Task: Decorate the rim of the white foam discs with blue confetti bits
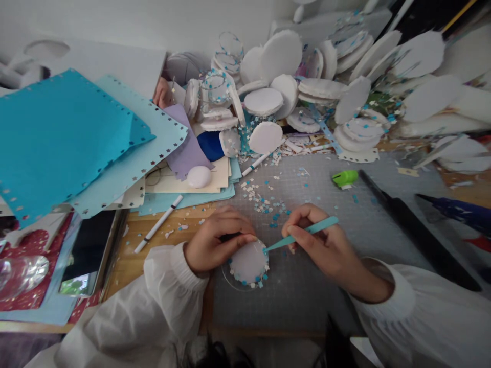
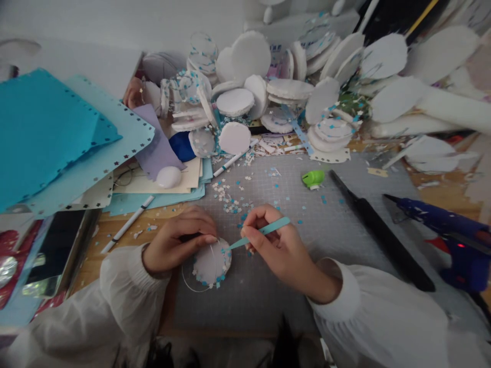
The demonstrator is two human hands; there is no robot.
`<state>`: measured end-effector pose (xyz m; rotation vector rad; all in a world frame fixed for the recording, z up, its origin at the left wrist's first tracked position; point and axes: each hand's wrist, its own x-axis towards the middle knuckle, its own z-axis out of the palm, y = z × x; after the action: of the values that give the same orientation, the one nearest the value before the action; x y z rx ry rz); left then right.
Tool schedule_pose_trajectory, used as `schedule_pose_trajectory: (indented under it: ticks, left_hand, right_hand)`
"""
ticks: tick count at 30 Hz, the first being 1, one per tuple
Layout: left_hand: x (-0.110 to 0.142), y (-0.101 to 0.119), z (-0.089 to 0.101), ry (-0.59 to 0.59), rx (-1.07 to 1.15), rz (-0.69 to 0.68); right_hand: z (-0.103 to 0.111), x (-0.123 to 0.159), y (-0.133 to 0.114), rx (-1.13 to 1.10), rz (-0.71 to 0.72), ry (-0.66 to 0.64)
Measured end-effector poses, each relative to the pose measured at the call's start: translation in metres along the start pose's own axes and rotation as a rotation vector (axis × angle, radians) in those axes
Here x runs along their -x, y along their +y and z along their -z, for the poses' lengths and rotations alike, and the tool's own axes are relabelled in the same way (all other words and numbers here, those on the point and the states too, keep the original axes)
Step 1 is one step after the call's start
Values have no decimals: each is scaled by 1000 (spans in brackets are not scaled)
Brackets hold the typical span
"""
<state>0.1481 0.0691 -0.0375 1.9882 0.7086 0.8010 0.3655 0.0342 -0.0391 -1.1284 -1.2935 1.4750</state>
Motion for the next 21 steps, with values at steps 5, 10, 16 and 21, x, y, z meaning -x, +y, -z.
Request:
schedule_pose_trajectory:
  ticks: [5, 10, 16, 21]
  left_hand:
    - [0, -1, 0, -5, 12, -9]
    - [0, -1, 0, -10, 8, -13]
    - [0, -1, 1, -17, 3, -19]
    - [-1, -1, 1, -22, 1, -11]
  right_hand:
    - [1, -1, 0, -1, 1, 12]
    - [0, 0, 0, 4, 4, -25]
    - [-1, 1, 2, 48, 32, -62]
    - [-1, -1, -2, 4, 19, -9]
